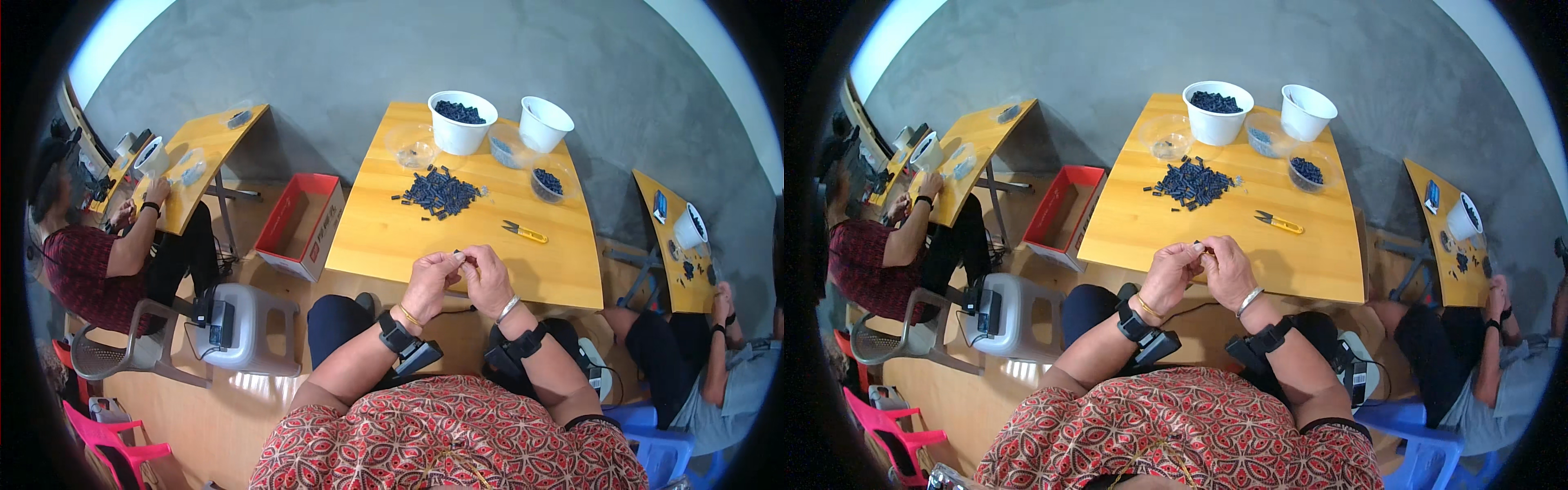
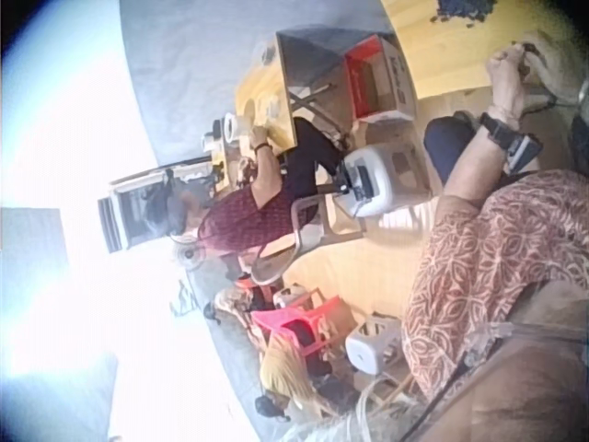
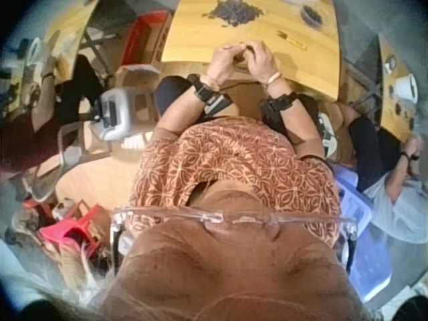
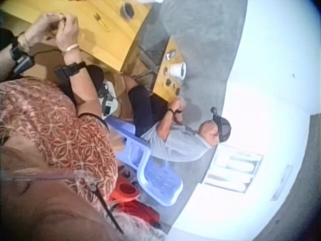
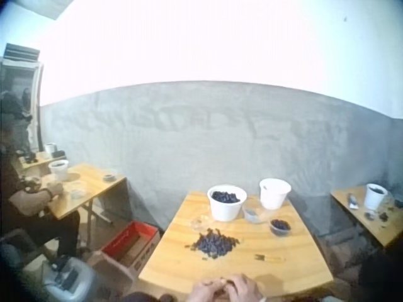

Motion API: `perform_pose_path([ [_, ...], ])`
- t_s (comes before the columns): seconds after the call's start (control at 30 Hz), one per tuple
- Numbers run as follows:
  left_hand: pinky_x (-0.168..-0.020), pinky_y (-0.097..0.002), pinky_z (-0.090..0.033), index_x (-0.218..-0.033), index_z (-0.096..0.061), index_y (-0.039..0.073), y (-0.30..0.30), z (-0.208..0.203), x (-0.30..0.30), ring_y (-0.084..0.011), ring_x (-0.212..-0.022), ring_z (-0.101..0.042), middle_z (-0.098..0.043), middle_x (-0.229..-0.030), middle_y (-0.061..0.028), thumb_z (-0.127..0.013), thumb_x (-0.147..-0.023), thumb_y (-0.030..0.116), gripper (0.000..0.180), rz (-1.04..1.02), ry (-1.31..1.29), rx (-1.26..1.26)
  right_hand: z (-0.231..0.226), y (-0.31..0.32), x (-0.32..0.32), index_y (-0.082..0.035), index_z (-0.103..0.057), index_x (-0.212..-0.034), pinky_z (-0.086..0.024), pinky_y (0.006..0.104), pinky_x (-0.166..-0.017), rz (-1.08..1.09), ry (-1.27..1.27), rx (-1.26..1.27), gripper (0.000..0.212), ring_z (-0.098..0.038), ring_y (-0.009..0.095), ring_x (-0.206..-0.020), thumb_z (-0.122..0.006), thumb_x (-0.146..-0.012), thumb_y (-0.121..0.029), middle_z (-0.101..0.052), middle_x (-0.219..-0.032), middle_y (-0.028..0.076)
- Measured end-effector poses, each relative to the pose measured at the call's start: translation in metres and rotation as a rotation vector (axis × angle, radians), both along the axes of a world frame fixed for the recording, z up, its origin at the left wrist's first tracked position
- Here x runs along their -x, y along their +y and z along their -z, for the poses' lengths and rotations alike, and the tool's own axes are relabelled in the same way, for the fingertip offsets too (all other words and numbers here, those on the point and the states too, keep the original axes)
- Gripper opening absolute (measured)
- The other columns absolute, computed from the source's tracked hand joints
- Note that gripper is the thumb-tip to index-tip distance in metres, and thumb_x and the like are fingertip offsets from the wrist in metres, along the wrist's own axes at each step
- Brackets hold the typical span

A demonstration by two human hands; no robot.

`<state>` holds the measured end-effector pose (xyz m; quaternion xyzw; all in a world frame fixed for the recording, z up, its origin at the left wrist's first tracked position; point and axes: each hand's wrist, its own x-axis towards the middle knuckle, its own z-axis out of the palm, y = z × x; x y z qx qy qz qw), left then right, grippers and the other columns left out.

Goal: Assembling or inspecting small black plastic components at a desk.

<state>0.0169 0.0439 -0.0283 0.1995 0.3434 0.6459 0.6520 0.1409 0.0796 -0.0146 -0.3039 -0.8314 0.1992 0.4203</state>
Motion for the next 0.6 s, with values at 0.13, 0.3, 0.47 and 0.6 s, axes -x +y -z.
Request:
perform_pose_path([
  [0.13, -0.059, -0.0221, -0.041, -0.077, -0.060, 0.004, -0.008, -0.004, 0.005, -0.0080, -0.060, -0.047, -0.056, -0.068, -0.0004, -0.057, -0.084, 0.012, 0.011, 0.106, -0.007, -0.013, -0.007, -0.001, -0.009, -0.003, -0.050, -0.092, -0.045, 0.0360, -0.062, -0.025, -0.008, -0.087, 0.014, -0.054, 0.032, -0.072, -0.052, -0.078, -0.001, -0.053, -0.078, 0.015],
  [0.3, -0.057, -0.0206, -0.042, -0.081, -0.062, 0.004, -0.022, -0.025, 0.005, -0.0082, -0.061, -0.052, -0.058, -0.069, -0.0010, -0.059, -0.083, 0.014, 0.010, 0.069, 0.243, -0.063, -0.031, -0.003, -0.017, -0.002, -0.053, -0.089, -0.045, 0.0335, -0.063, -0.101, 0.035, -0.022, 0.009, -0.056, 0.030, -0.070, -0.052, -0.080, -0.002, -0.054, -0.077, 0.014],
  [0.47, -0.060, -0.0203, -0.044, -0.088, -0.063, 0.001, -0.024, -0.021, 0.008, -0.0075, -0.063, -0.053, -0.061, -0.073, -0.0019, -0.062, -0.081, 0.011, 0.012, -0.005, 0.322, -0.175, -0.036, -0.004, -0.023, -0.001, -0.056, -0.091, -0.045, 0.0292, -0.062, -0.114, 0.121, 0.113, 0.010, -0.057, 0.023, -0.068, -0.052, -0.082, -0.004, -0.057, -0.076, 0.012],
  [0.6, -0.062, -0.0203, -0.045, -0.090, -0.064, 0.001, -0.027, -0.027, 0.008, -0.0071, -0.065, -0.054, -0.062, -0.075, -0.0019, -0.062, -0.080, 0.010, 0.014, -0.032, 0.380, -0.211, -0.038, -0.005, -0.023, -0.001, -0.057, -0.090, -0.045, 0.0269, -0.062, -0.100, 0.167, 0.176, 0.010, -0.056, 0.018, -0.068, -0.053, -0.082, -0.004, -0.057, -0.075, 0.009],
])
